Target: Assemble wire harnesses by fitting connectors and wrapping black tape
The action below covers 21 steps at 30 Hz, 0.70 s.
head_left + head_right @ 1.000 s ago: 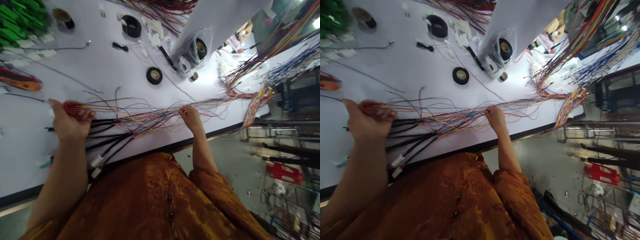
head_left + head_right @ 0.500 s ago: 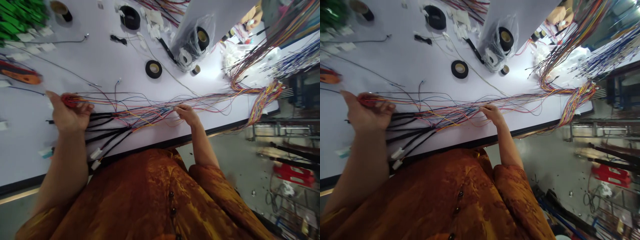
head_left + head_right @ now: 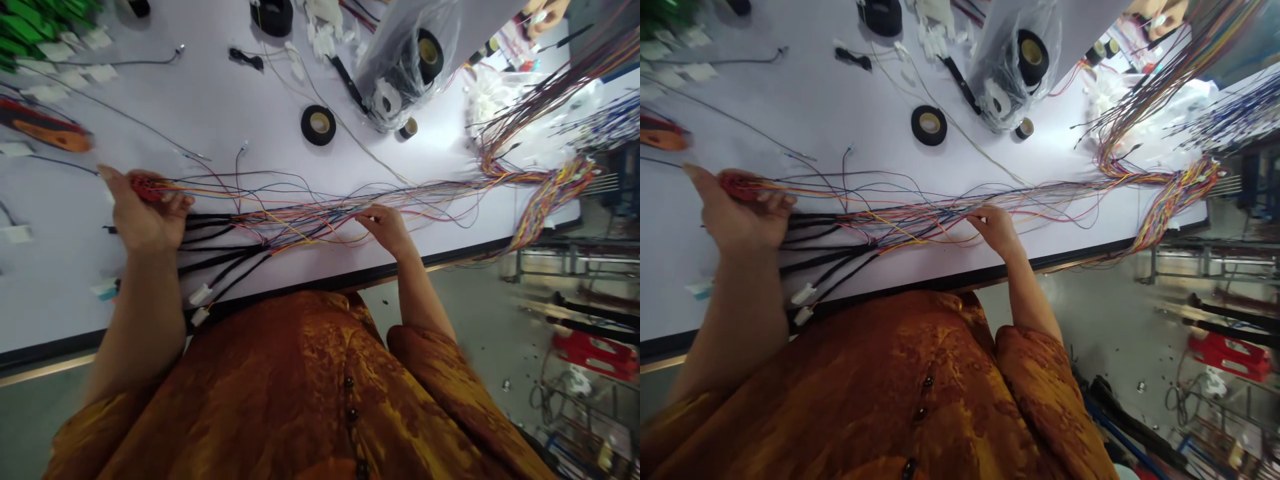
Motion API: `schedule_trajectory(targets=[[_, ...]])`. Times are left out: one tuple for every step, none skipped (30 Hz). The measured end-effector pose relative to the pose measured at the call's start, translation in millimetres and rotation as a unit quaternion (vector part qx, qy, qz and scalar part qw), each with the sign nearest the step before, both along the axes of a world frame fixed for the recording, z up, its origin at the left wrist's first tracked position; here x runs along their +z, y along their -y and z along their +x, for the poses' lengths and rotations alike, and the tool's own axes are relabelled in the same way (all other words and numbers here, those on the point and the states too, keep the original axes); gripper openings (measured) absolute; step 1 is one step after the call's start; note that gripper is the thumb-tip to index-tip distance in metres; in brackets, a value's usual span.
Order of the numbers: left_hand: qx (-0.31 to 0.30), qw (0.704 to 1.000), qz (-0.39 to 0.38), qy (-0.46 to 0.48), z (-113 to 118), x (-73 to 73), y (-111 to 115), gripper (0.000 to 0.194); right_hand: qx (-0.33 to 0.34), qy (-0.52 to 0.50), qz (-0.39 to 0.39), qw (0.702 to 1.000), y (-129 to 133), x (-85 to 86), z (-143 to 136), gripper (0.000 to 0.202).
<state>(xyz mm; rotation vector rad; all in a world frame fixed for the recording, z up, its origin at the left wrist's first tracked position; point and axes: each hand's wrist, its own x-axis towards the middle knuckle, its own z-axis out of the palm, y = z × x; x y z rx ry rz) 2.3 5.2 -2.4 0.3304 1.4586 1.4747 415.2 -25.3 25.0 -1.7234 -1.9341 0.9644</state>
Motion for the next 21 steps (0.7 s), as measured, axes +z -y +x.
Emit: schedule_trajectory(targets=[[-0.002,1.000,0.007,-0.003,0,-0.7,0,0.059,0.016,0.027,0.018,0.999,0,1.2,-3,0.016],[0.002,1.000,0.011,-0.009,-1,-1.5,0,0.061,0.023,0.043,0.031,0.998,0,1.6,-6,0.014],[0.005,1.000,0.015,-0.013,-1,-2.4,-1,0.063,0.017,0.048,0.043,0.998,0,1.4,-10,0.014],[0.007,1.000,0.017,-0.015,-1,-3.0,-1,0.065,0.000,0.045,0.053,0.998,1,0.4,-12,0.014],[0.005,1.000,0.018,-0.016,-2,-3.5,-2,0.067,-0.025,0.033,0.060,0.997,2,-1.1,-14,0.014],[0.001,1.000,0.017,-0.019,-2,-3.6,-2,0.067,-0.055,0.014,0.063,0.996,2,-3.0,-15,0.013],[-0.003,1.000,0.015,-0.021,-2,-3.5,-2,0.068,-0.085,-0.011,0.060,0.995,3,-5.2,-15,0.013],[-0.007,1.000,0.011,-0.021,-2,-3.1,-3,0.068,-0.113,-0.042,0.050,0.991,4,-7.3,-14,0.011],[-0.008,1.000,0.006,-0.022,-2,-2.7,-3,0.068,-0.139,-0.080,0.035,0.986,4,-9.0,-12,0.010],[-0.006,1.000,0.004,-0.024,-1,-2.3,-3,0.068,-0.165,-0.124,0.017,0.978,4,-10.1,-8,0.010],[-0.007,1.000,0.006,-0.025,-1,-2.2,-3,0.068,-0.191,-0.174,-0.004,0.966,3,-10.6,-3,0.011],[-0.009,1.000,0.011,-0.025,-1,-2.5,-3,0.068,-0.213,-0.227,-0.028,0.950,1,-10.4,3,0.015],[-0.008,1.000,0.014,-0.026,-1,-3.1,-3,0.068,-0.226,-0.275,-0.052,0.933,-1,-9.8,9,0.022],[-0.009,0.999,0.016,-0.029,-1,-4.0,-4,0.068,-0.232,-0.313,-0.069,0.918,-2,-9.1,16,0.029],[-0.006,0.999,0.016,-0.032,-1,-5.1,-4,0.067,-0.234,-0.338,-0.077,0.908,-4,-8.6,23,0.037],[-0.001,0.999,0.014,-0.035,0,-6.1,-5,0.067,-0.233,-0.347,-0.075,0.905,-4,-8.7,30,0.046],[0.005,0.999,0.011,-0.039,0,-7.1,-5,0.067,-0.224,-0.334,-0.068,0.913,-5,-9.4,36,0.053],[0.007,0.999,0.009,-0.043,0,-7.8,-6,0.067,-0.211,-0.302,-0.059,0.928,-4,-10.5,42,0.058],[0.008,0.999,0.011,-0.047,1,-8.3,-6,0.067,-0.193,-0.261,-0.055,0.944,-3,-11.8,48,0.062],[0.007,0.999,0.013,-0.052,1,-8.4,-6,0.067,-0.173,-0.215,-0.056,0.959,-1,-12.8,53,0.064],[0.004,0.998,0.014,-0.058,1,-8.2,-6,0.066,-0.151,-0.172,-0.062,0.972,1,-13.1,58,0.064]])
